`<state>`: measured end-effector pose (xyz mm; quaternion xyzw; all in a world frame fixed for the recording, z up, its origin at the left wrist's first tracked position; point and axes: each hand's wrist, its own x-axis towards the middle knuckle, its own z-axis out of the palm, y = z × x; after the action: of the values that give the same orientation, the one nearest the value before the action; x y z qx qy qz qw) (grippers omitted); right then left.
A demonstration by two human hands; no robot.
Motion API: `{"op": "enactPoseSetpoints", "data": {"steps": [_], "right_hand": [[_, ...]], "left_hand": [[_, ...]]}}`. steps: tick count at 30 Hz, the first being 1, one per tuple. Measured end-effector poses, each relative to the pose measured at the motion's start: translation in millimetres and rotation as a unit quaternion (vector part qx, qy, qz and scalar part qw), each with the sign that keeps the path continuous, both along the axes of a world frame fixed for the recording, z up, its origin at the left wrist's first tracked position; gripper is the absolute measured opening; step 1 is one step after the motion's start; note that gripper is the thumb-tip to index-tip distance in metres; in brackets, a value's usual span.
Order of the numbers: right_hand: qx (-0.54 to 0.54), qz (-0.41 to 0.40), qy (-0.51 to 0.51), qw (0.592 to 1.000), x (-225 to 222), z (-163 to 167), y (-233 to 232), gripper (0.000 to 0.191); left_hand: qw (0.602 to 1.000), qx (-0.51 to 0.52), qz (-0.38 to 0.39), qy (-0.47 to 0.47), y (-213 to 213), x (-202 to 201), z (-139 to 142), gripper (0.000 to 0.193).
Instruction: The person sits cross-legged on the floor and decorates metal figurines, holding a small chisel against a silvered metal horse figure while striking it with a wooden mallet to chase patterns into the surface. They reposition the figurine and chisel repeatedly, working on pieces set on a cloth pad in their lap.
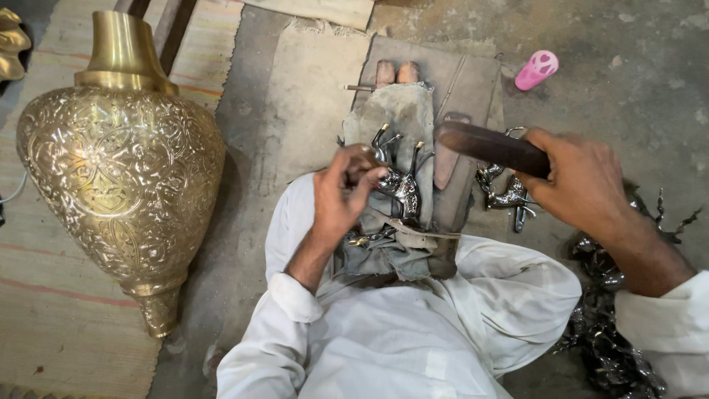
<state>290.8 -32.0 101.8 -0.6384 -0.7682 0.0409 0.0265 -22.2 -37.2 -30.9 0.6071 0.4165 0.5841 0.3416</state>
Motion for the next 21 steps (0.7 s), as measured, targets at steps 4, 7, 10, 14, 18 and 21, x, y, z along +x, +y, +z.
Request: {"op": "enactPoseSetpoints", "data": {"steps": [4,7,10,14,18,21], "right_hand": [[-0.175,-0.099,0.159,0.967,3,-31,-7,0.034],[-0.185,-0.020,0.388,0.903,5,-58,-16,0.032],[-0.209,-0.033,0.409,0.888,4,-70,-26,0.033],[-0.172,-0.063,0.318,0.930,-5,-60,-32,0.043],[-0.141,-0.105,0.179,0.968,-11,-42,-35,0.037],[-0.028,-0.022,0.128,0.991,-12,-37,-37,0.038]], "left_hand": [[0.997,-0.066,-0.013,-0.036,1,-15,-3,0.041],[0.998,-0.062,-0.009,0.012,-1,-18,-3,0.042],[0.996,-0.070,-0.045,0.029,-2,-15,0,0.045],[0.991,-0.021,-0.121,0.055,-1,-7,6,0.042],[0.977,0.070,-0.141,0.141,7,1,12,0.035],[0.962,0.077,-0.139,0.222,7,3,14,0.035]]}}
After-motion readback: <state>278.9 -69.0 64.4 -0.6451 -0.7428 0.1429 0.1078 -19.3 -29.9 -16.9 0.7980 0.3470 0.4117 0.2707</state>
